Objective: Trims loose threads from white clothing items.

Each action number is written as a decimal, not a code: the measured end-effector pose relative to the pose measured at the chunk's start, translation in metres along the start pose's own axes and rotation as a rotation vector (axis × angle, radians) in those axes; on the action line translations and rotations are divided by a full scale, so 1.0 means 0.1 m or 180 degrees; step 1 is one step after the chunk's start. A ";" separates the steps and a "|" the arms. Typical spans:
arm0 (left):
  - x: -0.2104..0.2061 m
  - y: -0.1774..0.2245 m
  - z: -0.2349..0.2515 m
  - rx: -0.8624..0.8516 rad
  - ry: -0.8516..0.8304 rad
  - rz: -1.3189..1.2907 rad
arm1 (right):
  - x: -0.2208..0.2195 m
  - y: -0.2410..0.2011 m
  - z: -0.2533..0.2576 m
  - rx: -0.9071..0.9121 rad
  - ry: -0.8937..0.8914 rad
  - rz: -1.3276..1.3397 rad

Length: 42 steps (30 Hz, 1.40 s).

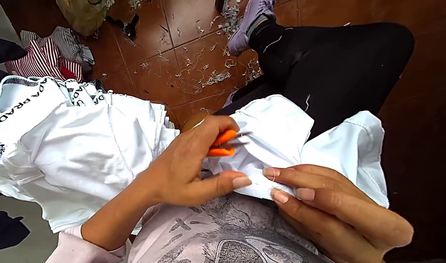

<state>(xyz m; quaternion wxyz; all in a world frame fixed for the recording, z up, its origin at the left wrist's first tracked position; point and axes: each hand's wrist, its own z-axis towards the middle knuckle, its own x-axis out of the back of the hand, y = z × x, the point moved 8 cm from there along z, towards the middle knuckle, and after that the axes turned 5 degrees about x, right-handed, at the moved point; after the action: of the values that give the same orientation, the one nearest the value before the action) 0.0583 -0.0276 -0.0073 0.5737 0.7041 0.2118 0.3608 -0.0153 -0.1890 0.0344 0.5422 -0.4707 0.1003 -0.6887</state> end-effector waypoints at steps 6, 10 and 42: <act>-0.08 0.19 -0.09 -0.0517 -0.0193 0.0931 | 0.00 -0.01 0.02 0.0089 -0.0014 0.0015; -0.15 0.20 -0.05 -0.0562 -0.0297 0.0889 | -0.01 -0.02 0.02 0.0101 -0.0029 -0.0003; -0.85 -0.58 1.30 0.0822 -0.0886 -0.0106 | 0.37 0.19 -1.32 -0.3266 -0.0987 0.1922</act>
<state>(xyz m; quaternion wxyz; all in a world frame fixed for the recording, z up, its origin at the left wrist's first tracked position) 0.1072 -0.1589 -0.0961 0.5083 0.8114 0.1865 0.2202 -0.1017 -0.2773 -0.0288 0.4259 -0.7171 0.4679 -0.2922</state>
